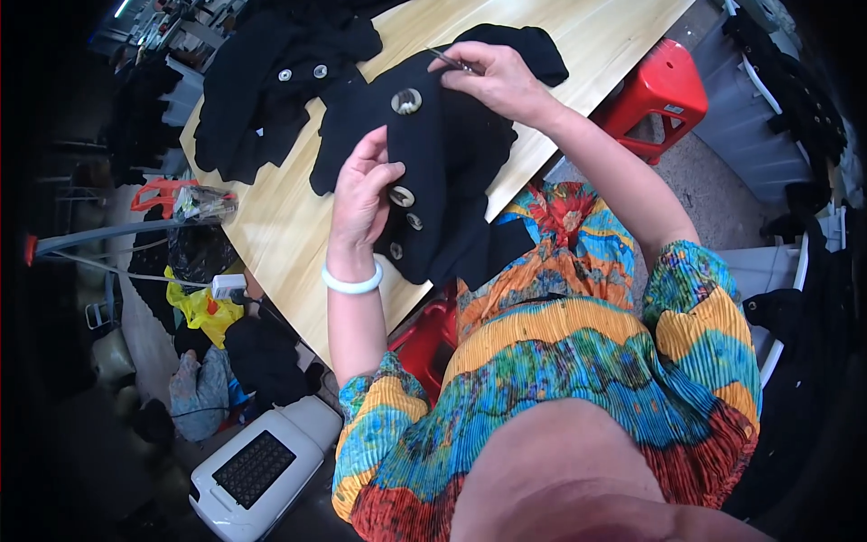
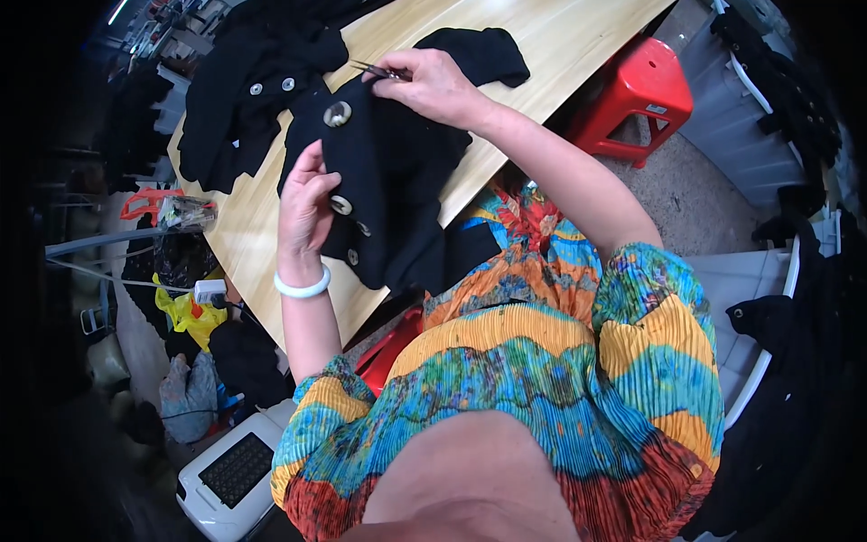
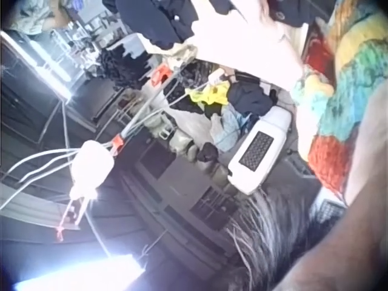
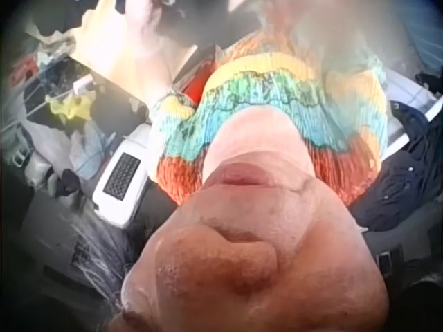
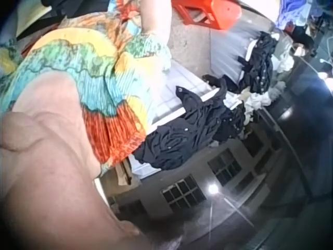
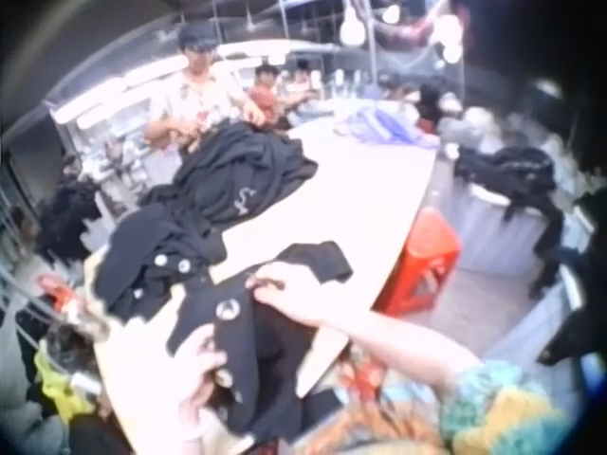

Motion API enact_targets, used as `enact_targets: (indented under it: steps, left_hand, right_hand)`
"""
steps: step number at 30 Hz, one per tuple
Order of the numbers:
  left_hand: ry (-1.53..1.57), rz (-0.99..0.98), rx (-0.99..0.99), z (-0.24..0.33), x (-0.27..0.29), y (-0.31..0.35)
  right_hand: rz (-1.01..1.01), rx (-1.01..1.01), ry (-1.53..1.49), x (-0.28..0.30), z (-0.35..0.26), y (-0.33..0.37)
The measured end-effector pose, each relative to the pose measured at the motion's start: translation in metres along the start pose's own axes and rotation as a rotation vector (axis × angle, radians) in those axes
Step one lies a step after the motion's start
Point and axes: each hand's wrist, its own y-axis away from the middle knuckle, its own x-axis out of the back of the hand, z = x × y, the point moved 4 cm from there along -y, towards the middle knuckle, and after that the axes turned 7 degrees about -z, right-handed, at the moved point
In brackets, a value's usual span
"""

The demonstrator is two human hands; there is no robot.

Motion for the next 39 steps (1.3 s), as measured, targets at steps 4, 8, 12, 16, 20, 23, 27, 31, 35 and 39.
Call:
enact_targets:
  steps: [4,8,12,16,20,23,27,31,35,39]
  left_hand:
    - [0.041,-0.045,0.046,0.016,-0.020,0.001]
    - [0.052,-0.019,0.082,0.012,-0.032,-0.008]
    - [-0.296,0.048,-0.061,0.022,-0.028,-0.018]
    - [-0.532,0.093,-0.279,0.040,-0.037,-0.018]
    - [-0.237,-0.052,-0.017,0.038,-0.037,-0.015]
    - [0.127,-0.233,0.142,0.013,-0.023,-0.014]
    - [-0.001,-0.194,0.205,-0.031,-0.020,-0.007]
    - [-0.500,-0.078,0.050,-0.037,-0.027,0.002]
    - [-0.238,0.018,0.132,-0.029,-0.028,0.013]
    - [0.180,-0.013,0.083,-0.009,-0.043,0.023]
  right_hand:
    - [-0.025,0.040,-0.074,0.000,-0.010,-0.005]
    - [-0.047,0.065,-0.077,-0.008,-0.011,-0.002]
    - [-0.033,0.044,-0.091,-0.001,-0.016,0.004]
    - [0.009,0.084,0.020,0.008,-0.023,0.006]
    - [0.080,0.130,-0.026,0.021,-0.040,0.009]
    - [0.161,0.139,-0.202,0.020,-0.028,-0.003]
    - [0.174,0.030,-0.312,0.024,-0.013,-0.001]
    - [0.197,-0.009,-0.190,0.031,-0.020,-0.002]
    - [0.214,-0.052,-0.142,0.032,-0.026,-0.006]
    - [0.197,0.079,-0.119,0.031,0.011,-0.020]
